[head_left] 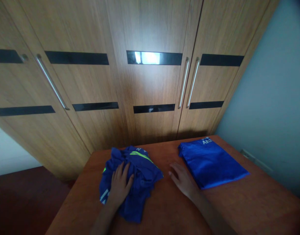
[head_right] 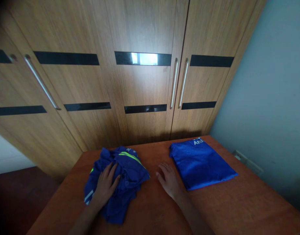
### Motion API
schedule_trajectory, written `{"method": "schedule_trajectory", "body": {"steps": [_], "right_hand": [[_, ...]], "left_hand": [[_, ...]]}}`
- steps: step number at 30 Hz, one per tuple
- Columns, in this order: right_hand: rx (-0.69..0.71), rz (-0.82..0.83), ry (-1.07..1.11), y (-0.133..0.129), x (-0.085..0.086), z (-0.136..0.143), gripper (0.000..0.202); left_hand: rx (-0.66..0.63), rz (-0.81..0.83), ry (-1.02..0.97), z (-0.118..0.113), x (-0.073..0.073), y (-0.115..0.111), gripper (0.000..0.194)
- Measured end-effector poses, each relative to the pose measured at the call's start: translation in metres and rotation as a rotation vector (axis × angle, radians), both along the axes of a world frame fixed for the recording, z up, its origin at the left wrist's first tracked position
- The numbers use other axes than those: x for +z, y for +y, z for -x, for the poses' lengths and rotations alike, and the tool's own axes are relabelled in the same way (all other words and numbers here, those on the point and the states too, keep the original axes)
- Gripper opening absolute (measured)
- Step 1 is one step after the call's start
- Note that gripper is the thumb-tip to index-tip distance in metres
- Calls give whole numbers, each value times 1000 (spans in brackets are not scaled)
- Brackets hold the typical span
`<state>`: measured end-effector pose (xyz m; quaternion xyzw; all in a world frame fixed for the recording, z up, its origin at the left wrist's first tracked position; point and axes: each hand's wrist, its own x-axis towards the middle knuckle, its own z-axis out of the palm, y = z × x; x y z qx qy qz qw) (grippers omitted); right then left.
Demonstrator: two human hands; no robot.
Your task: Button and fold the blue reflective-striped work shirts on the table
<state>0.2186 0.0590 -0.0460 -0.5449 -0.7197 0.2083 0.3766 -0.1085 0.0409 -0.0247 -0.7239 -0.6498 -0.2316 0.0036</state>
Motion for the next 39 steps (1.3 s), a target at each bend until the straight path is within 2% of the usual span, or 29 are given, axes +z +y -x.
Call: {"method": "schedule_trajectory", "body": {"steps": [3, 6, 9, 11, 14, 17, 22, 27, 34, 39], "right_hand": [[-68, 103, 267, -1, 14, 9, 42], [-63, 172, 430, -7, 43, 16, 44], [-22, 172, 350, -20, 70, 27, 42], [-10, 141, 201, -31, 80, 35, 43], [5, 62, 1, -44, 77, 45, 53], [-35, 16, -40, -50, 62, 50, 50], [-154, -17, 128, -51, 38, 51, 38], [-224, 101, 417, -45, 26, 44, 30], [-197, 227, 781, -38, 30, 29, 42], [-187, 229, 745, -43, 49, 26, 37]], "left_hand": [[-116, 21, -81, -37, 1, -8, 53], [-194, 63, -229, -65, 4, -12, 50], [-225, 117, -416, -84, 7, -17, 45], [-235, 119, -509, -90, 11, -21, 42], [-239, 102, -622, -91, 17, -26, 32], [-201, 113, -748, -84, 23, -27, 21], [-83, 200, -906, -68, 29, -21, 27], [-34, 223, -1067, -63, 30, -19, 34], [50, 192, -1236, -50, 36, -19, 39], [56, 154, -1251, -34, 43, -22, 34]]}}
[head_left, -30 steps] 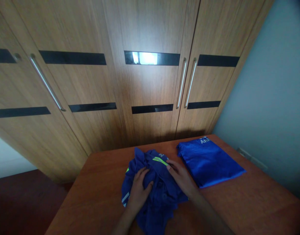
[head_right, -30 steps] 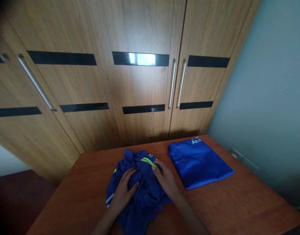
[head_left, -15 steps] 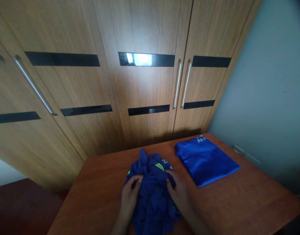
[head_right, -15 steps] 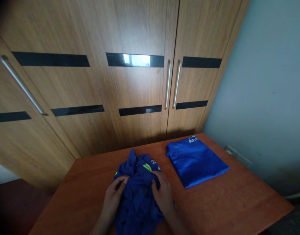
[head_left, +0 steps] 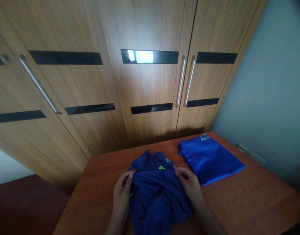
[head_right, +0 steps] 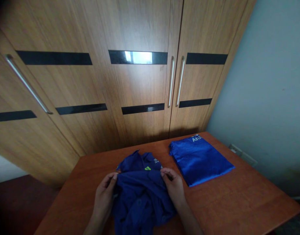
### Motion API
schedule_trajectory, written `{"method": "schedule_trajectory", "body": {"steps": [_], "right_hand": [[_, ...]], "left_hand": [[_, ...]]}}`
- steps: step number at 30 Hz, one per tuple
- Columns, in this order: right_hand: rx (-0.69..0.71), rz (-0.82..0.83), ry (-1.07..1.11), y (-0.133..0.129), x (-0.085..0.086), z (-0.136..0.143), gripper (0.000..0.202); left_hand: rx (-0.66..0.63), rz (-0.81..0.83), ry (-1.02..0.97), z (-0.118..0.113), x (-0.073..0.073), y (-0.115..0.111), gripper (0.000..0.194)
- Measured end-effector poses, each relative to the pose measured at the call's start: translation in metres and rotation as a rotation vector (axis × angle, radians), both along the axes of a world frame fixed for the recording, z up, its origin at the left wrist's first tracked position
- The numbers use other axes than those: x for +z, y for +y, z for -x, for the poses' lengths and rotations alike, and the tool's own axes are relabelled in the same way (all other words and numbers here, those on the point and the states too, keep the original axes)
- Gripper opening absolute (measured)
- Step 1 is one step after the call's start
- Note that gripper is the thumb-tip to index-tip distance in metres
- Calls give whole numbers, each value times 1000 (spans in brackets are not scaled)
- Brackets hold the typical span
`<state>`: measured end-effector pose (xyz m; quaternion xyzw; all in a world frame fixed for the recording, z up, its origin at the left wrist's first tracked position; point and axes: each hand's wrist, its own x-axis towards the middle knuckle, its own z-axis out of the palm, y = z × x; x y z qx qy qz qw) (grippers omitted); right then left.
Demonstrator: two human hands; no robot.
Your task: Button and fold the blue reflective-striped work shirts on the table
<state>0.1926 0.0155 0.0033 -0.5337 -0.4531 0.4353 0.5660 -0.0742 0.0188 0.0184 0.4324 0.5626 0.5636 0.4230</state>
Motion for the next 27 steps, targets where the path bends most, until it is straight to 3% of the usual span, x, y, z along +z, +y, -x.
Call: {"method": "schedule_trajectory", "body": {"steps": [5, 8, 13, 18, 22, 27], "right_hand": [[-11, -56, -62, -8, 24, 1, 30], [-47, -92, -224, -12, 30, -1, 29], [14, -131, -567, -20, 18, -7, 37], [37, -28, -720, -27, 3, -14, 40], [83, -21, -595, -26, 9, -15, 34], [71, -46, -251, -18, 42, -7, 39]], "left_hand": [[-15, -49, 26, 6, 4, -7, 29], [-78, -129, 208, 6, 3, -7, 27], [-231, -187, 546, -1, -4, -6, 36], [-331, -184, 649, -11, -5, -7, 28], [-189, -171, 584, -14, 4, -9, 28], [-108, -268, 677, -25, 36, -31, 32]]}}
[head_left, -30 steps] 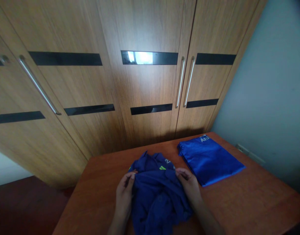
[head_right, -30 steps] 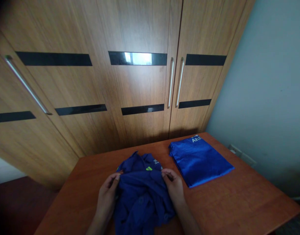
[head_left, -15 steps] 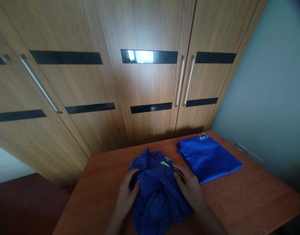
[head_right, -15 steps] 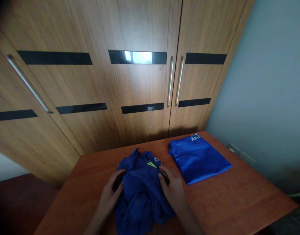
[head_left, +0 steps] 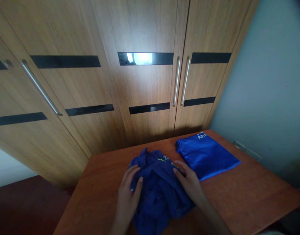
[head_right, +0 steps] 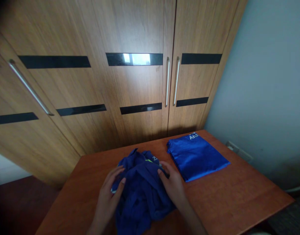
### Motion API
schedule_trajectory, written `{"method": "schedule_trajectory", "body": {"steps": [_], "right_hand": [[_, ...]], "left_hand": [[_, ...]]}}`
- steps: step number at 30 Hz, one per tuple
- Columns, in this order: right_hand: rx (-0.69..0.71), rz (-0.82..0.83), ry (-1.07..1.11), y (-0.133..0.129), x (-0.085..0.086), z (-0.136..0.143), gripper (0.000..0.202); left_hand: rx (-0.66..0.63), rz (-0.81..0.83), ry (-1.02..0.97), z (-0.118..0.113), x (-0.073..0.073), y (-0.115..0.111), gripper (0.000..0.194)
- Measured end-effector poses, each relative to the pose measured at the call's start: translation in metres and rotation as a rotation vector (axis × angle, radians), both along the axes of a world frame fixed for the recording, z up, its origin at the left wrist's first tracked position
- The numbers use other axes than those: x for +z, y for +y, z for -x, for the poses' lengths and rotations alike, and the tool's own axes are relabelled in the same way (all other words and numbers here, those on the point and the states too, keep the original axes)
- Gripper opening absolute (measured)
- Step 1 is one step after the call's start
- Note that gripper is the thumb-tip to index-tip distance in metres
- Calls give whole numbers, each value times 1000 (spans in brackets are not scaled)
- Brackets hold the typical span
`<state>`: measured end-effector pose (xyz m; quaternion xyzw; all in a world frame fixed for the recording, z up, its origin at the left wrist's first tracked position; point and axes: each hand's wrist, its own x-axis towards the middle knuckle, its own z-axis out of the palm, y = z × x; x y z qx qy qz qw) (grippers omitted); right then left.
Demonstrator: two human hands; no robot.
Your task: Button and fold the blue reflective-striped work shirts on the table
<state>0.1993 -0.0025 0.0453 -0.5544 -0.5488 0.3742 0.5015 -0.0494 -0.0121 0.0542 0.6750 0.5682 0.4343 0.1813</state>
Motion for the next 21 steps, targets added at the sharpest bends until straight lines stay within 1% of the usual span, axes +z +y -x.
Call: {"method": "schedule_trajectory", "body": {"steps": [1, 3, 5, 6, 8, 10, 12, 13, 15, 16, 18, 19, 21], "right_hand": [[19, 13, 81, 1, 8, 4, 40], [74, 63, 233, 1, 24, 12, 43], [133, 92, 333, -2, 40, 22, 45], [179, 91, 357, -5, 47, 27, 45], [316, 74, 380, -13, 58, 35, 44], [488, 81, 424, -20, 62, 40, 45], [603, 104, 504, -23, 58, 43, 48], [623, 106, 526, -23, 53, 44, 49], [590, 89, 505, -22, 39, 45, 51], [555, 78, 464, -22, 31, 46, 52], [494, 69, 368, -23, 18, 47, 51], [482, 68, 321, -26, 13, 47, 50], [499, 64, 219, -32, 7, 48, 51]], "left_hand": [[-20, -29, 46, -4, 6, -7, 36], [-97, -77, 168, -14, 16, -21, 54], [-205, -137, 297, -22, 20, -32, 72], [-237, -176, 340, -25, 20, -35, 77], [-229, -236, 353, -26, 19, -35, 74], [-143, -234, 261, -19, 16, -30, 62], [-53, -164, 114, -6, 14, -21, 47], [-11, -118, 42, 2, 12, -17, 41], [71, -36, -43, 17, 8, -8, 33], [109, -5, -42, 24, 6, -5, 31], [185, 40, 25, 35, 2, 0, 30], [213, 68, 77, 38, 0, 1, 29], [249, 139, 181, 42, -3, 1, 28]]}}
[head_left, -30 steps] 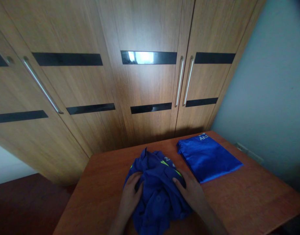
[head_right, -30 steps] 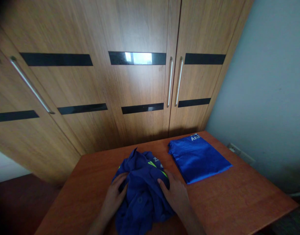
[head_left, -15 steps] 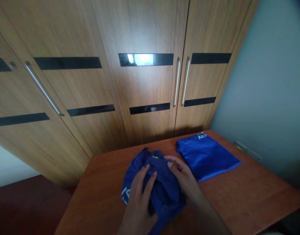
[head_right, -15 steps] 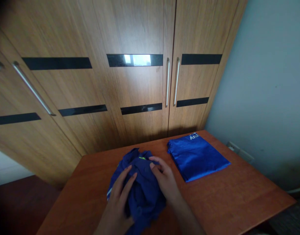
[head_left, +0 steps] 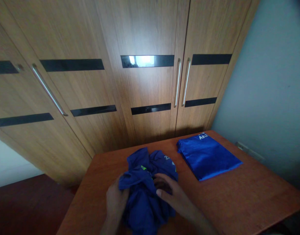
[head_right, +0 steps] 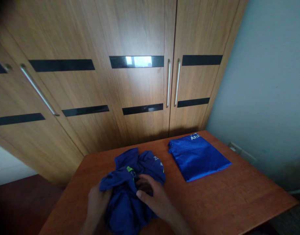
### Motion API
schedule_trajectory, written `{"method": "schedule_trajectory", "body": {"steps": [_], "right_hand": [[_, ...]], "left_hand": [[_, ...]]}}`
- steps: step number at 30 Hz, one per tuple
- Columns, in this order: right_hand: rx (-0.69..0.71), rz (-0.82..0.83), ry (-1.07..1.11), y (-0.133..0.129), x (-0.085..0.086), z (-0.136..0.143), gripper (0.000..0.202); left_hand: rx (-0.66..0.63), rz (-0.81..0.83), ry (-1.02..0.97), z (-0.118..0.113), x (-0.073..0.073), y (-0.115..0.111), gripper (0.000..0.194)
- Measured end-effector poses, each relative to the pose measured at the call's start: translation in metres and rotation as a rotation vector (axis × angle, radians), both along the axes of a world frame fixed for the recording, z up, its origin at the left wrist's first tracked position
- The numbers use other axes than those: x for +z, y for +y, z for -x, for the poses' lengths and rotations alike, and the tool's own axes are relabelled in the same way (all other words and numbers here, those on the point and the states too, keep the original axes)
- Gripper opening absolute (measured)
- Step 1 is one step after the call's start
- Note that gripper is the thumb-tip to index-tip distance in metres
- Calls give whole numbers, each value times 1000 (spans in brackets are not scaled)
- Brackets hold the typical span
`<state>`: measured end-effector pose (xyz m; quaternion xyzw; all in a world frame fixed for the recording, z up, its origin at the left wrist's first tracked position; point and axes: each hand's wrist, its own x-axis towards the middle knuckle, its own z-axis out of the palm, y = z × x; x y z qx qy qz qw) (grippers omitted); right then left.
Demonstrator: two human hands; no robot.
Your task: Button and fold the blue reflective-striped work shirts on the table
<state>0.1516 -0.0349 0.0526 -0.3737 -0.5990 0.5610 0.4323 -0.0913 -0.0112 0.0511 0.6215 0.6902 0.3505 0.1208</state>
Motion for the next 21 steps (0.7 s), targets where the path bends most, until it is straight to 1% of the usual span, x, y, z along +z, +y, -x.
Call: {"method": "schedule_trajectory", "body": {"steps": [2, 4, 5, 8, 10, 12, 14, 16, 19, 21], "right_hand": [[28, -54, -114, -7, -3, 1, 59], [-2, -114, -257, -11, -5, 1, 62], [-48, -136, -327, -11, -7, 1, 57], [-220, -159, -451, -2, -12, -2, 26], [-310, -161, -430, 6, -13, -7, 22], [-363, -171, -367, 13, -11, -12, 21], [-402, -179, -300, 18, -5, -15, 20], [-448, -183, -242, 21, 6, -16, 19], [-508, -202, -145, 23, 29, -13, 17], [-499, -229, -60, 25, 46, -10, 15]], "left_hand": [[19, 76, 76, 2, -3, -1, 30], [25, 132, 134, 4, -7, -1, 31], [23, 160, 158, 6, -8, 0, 32], [17, 249, 218, 14, -10, 2, 36], [7, 275, 240, 20, -9, 4, 35], [-7, 273, 249, 28, -7, 6, 33], [-6, 268, 258, 35, -4, 8, 34], [2, 264, 272, 41, -1, 10, 35], [-38, 220, 238, 44, 7, 15, 34], [-66, 172, 190, 43, 14, 20, 33]]}}
